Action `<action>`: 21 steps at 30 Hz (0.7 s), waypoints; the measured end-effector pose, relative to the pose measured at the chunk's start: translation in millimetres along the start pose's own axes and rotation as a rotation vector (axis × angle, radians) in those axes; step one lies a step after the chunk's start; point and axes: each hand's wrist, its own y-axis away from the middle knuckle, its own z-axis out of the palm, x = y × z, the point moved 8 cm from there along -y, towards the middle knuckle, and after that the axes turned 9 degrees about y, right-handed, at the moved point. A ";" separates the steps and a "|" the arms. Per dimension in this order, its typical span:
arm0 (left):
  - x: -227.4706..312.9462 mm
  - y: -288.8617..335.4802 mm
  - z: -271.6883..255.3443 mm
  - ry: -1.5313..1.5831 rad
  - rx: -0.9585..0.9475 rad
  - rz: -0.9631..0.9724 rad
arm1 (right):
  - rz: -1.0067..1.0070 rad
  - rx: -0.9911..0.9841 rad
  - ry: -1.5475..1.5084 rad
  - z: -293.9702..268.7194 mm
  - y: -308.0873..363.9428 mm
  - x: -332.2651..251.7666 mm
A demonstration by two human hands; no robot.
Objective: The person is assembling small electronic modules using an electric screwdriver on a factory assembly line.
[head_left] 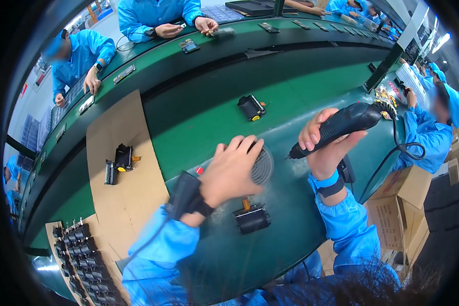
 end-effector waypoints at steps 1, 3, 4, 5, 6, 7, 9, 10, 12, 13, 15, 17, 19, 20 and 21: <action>-3.2 10.6 -5.8 0.008 -0.105 0.062 | 0.004 -0.020 -0.014 8.8 -0.2 0.3; -18.3 14.2 -11.7 0.091 -0.179 0.090 | 0.015 -0.025 -0.025 9.3 0.7 1.5; -18.6 15.2 -12.1 0.117 -0.240 0.144 | 0.023 -0.029 -0.036 10.2 1.0 1.5; -15.3 18.1 -11.8 0.144 -0.301 0.197 | 0.026 -0.033 -0.043 12.8 1.6 1.4; -14.7 23.7 -13.9 0.162 -0.299 0.158 | 0.035 -0.058 -0.068 18.4 2.7 1.4; -7.0 29.7 -17.9 0.161 -0.293 0.148 | 0.044 -0.086 -0.093 23.7 3.6 0.6; 2.0 32.6 -37.0 0.378 0.020 0.127 | 0.064 -0.112 -0.127 25.3 7.8 3.4; 5.3 41.0 -39.1 0.450 0.152 0.062 | 0.077 -0.133 -0.161 26.9 10.3 1.6; 22.1 69.0 -30.9 0.405 0.246 0.017 | 0.097 -0.145 -0.186 31.4 14.6 3.1; 28.5 90.6 -26.9 0.344 0.256 -0.033 | 0.119 -0.181 -0.242 45.5 16.9 5.8; 41.3 108.9 -5.2 0.266 0.218 -0.059 | 0.126 -0.190 -0.157 54.2 21.3 9.2; 48.2 114.4 12.5 0.214 0.237 -0.032 | 0.145 -0.263 -0.179 62.5 25.0 10.4; 52.0 115.8 25.2 0.085 0.228 0.013 | 0.166 -0.282 -0.170 65.2 28.1 14.3; 51.8 115.7 26.8 0.071 0.223 0.013 | 0.173 -0.277 -0.154 65.5 29.2 17.2; 52.4 115.0 28.1 0.078 0.223 0.011 | 0.179 -0.272 -0.137 64.9 30.3 19.9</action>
